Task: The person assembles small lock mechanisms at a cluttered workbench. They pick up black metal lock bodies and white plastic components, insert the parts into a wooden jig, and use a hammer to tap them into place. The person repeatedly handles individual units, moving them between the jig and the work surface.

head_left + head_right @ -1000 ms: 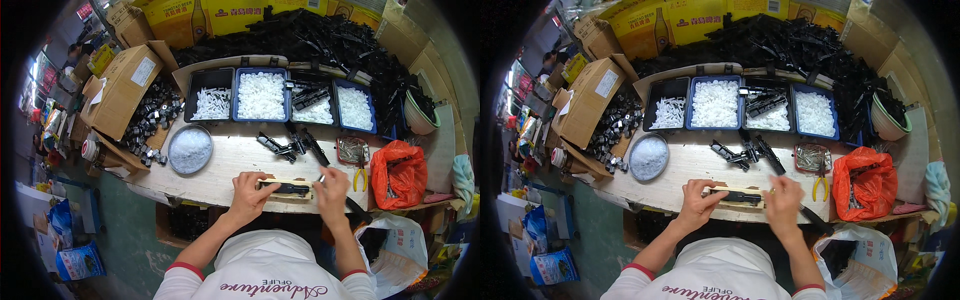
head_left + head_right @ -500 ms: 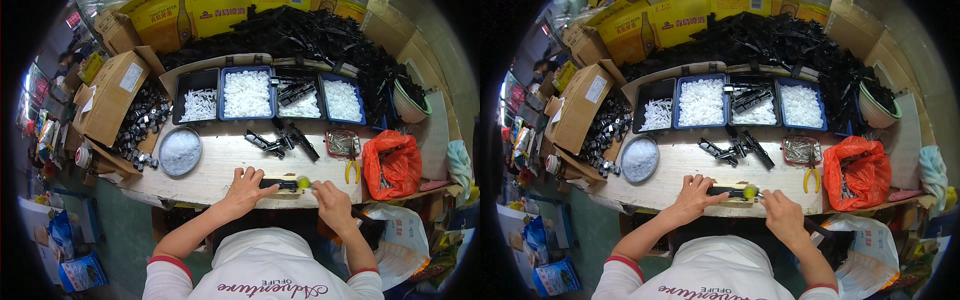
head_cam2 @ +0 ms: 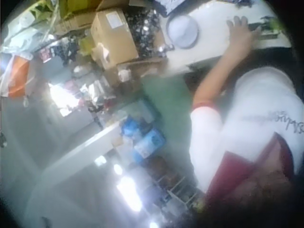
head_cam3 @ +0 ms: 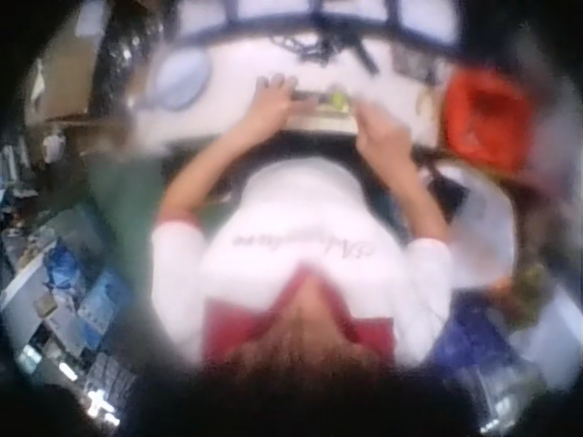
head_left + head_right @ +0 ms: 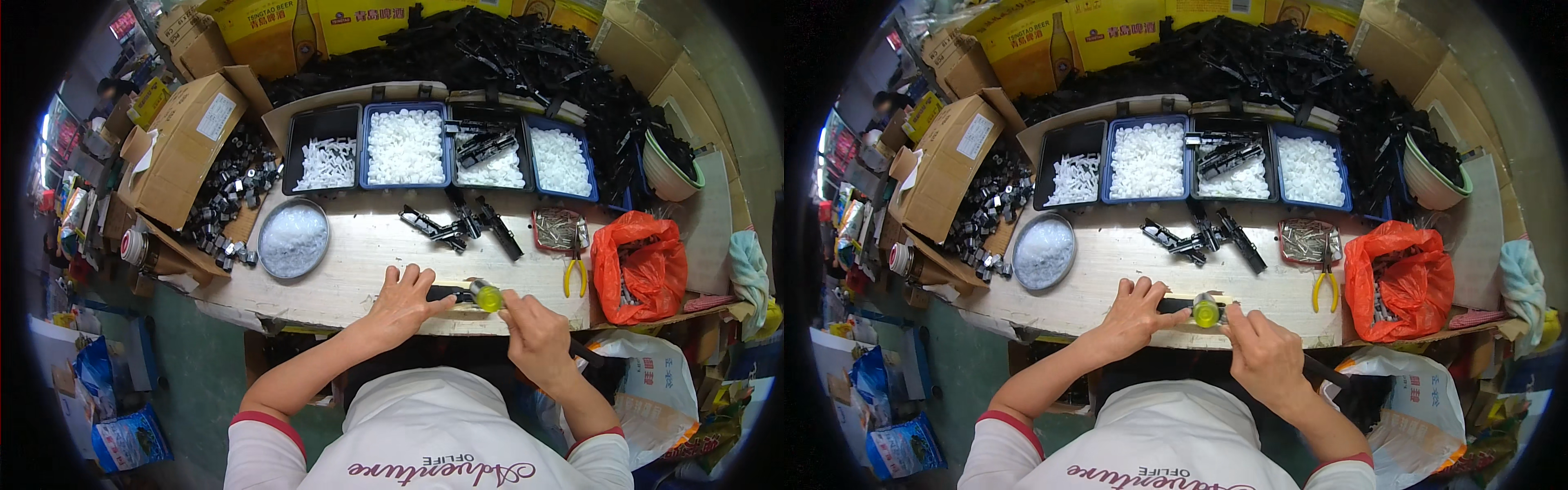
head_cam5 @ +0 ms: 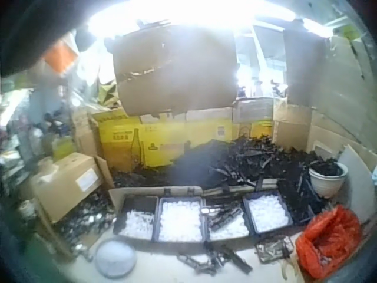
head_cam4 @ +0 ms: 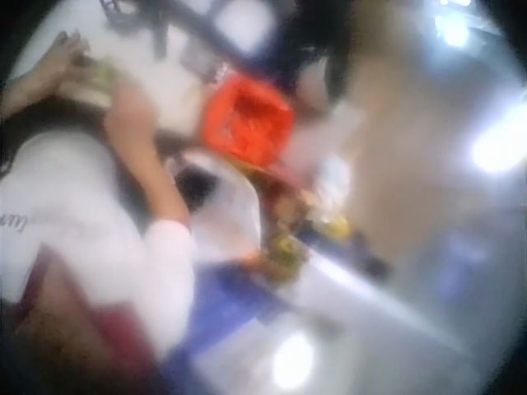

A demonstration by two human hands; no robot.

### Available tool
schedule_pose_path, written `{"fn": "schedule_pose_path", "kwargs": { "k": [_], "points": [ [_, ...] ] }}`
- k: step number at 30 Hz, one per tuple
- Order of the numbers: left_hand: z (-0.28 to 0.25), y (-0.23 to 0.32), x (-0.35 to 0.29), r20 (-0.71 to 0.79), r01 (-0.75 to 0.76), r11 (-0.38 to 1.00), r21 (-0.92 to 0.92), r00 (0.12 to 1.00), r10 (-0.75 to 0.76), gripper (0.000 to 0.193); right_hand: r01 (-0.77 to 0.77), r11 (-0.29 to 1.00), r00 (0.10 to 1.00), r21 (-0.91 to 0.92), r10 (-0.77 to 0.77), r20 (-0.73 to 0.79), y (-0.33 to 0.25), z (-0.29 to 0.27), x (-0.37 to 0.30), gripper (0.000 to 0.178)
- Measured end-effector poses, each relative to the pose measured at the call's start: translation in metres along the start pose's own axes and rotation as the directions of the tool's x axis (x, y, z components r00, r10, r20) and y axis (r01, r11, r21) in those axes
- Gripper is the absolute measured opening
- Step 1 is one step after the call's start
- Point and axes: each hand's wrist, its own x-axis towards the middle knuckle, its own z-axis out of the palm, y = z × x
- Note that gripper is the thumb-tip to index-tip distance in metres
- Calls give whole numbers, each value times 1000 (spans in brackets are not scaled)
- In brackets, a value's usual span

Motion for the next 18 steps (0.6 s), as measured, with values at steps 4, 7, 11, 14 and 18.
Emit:
{"fn": "schedule_pose_path", "kwargs": {
  "k": [4, 7, 11, 14, 18],
  "points": [
    [-6, -4, 8, -18, -5, 998, -67, 1000, 4, 59, 8, 990, 988, -139, 14, 157, 11, 17, 1, 12],
    [1, -7, 3, -75, 30, 976, -215, 996, -48, 57, -5, 992, 974, -127, 33, 224, 12, 14, 1, 12],
    [5, -6, 4, -180, 139, 918, -372, 959, -218, 60, 23, 999, 997, 29, -25, 74, 5, 5, 9, 12],
    [10, -5, -1, -237, 133, 907, -399, 941, -242, 65, 87, 988, 989, 126, -71, -126, -9, 1, 18, 13],
    [17, 0, -7, -280, 145, 880, -453, 914, -294, 65, 60, 998, 998, 24, -61, 35, -7, 26, 29, 14]
  ]
}}
